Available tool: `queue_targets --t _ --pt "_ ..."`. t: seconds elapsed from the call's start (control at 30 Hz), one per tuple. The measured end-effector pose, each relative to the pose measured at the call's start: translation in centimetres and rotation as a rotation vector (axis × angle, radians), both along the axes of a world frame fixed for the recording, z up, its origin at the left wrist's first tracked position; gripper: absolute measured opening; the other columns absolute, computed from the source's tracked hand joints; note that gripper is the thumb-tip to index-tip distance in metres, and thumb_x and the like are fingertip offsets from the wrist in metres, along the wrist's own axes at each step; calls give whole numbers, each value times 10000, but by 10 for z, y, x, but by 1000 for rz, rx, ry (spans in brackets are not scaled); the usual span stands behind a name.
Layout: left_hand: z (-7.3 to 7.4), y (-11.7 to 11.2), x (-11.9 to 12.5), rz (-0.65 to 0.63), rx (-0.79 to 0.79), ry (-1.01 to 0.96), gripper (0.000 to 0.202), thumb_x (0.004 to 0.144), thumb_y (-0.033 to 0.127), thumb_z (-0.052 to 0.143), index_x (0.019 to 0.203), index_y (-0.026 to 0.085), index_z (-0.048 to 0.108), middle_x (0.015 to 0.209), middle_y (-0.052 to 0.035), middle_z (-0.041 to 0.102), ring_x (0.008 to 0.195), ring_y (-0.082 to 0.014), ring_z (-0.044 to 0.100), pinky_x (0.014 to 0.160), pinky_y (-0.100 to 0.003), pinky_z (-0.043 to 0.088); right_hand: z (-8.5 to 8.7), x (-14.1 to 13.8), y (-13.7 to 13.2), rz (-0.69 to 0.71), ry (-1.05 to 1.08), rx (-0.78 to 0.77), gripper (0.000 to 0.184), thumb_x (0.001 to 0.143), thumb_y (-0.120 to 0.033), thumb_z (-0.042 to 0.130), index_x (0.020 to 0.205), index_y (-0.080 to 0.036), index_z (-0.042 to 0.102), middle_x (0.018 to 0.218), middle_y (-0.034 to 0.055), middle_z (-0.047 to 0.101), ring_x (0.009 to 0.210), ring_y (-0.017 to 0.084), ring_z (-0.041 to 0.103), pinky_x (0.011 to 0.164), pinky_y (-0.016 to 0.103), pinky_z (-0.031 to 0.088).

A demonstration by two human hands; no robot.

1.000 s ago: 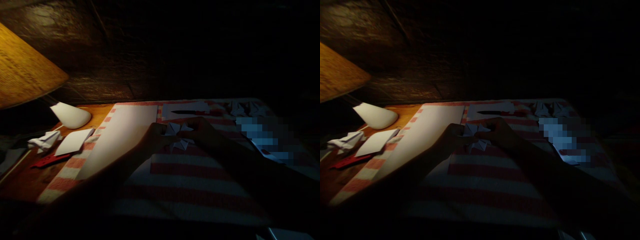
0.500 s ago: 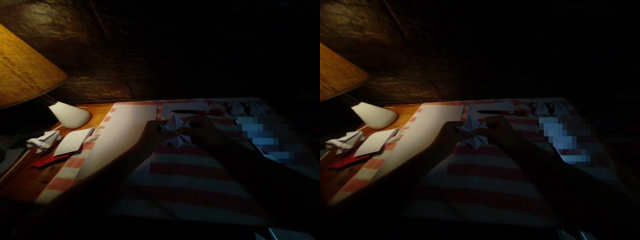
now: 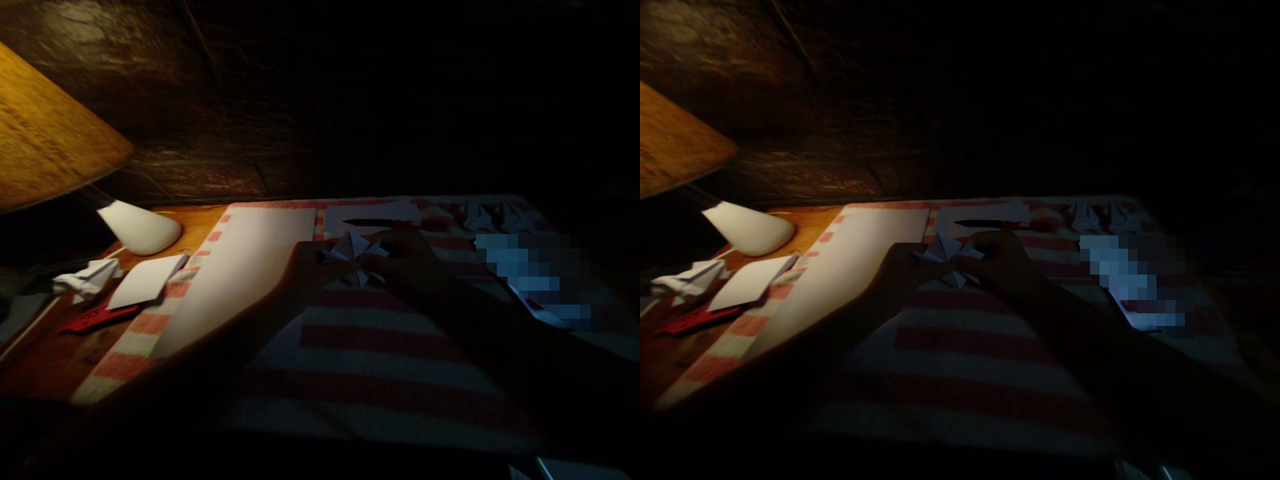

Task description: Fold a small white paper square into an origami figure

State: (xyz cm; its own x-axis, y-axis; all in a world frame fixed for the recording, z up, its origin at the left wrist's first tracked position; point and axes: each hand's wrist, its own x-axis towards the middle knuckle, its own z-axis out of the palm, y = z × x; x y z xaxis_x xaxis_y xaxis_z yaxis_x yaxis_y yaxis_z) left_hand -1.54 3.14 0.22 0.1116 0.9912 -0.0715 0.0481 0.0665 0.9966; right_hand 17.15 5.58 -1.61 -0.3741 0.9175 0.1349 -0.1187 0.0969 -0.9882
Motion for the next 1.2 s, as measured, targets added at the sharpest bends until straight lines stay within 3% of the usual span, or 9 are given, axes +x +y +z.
queue_targets --t 0.2,0.47,0.73,0.8,0.9,1.1,1.2 --pt "0 0 -1 38 -69 -22 185 571 236 860 711 141 786 668 -49 754 583 -159 677 559 -269 544 -4 -3 -3 -4 124 -71 229 661 -334 920 704 -187 750 662 -4 663 608 128 572 576 275 454" --pt "-1 2 -3 36 -80 -63 207 594 229 837 767 126 790 678 -51 742 563 -152 660 540 -275 534 -2 -5 -5 30 178 -196 232 668 -310 918 665 -178 727 672 1 680 597 120 573 577 272 436" --pt "-3 5 -3 64 -126 -77 291 465 256 932 606 117 719 551 -24 666 498 -144 623 494 -264 491 2 -4 -6 17 141 -313 289 597 -317 943 592 -158 701 544 -8 612 474 85 488 462 229 317" --pt "-3 5 -2 45 -132 -113 323 453 285 948 581 124 699 583 -26 679 548 -151 647 533 -269 502 2 -3 -8 13 120 -371 279 646 -349 918 618 -160 716 512 -19 579 431 69 437 432 220 273" --pt "-3 5 -2 59 -150 -135 369 424 321 963 578 133 686 597 -20 678 577 -155 654 567 -278 505 2 -1 -9 5 134 -424 267 600 -314 940 624 -164 720 537 -14 602 429 69 459 422 213 283" --pt "-4 6 -4 60 -148 -119 375 427 322 965 578 128 682 599 -25 679 550 -147 639 550 -277 492 -1 -1 -6 25 111 -410 234 669 -327 904 657 -175 727 532 -12 580 437 84 446 415 229 277" --pt "-4 6 -4 62 -143 -123 354 422 296 965 588 119 707 639 -44 714 572 -147 656 555 -264 499 -3 -1 -4 26 134 -331 263 720 -367 862 637 -171 707 577 -2 595 490 96 484 448 233 317"
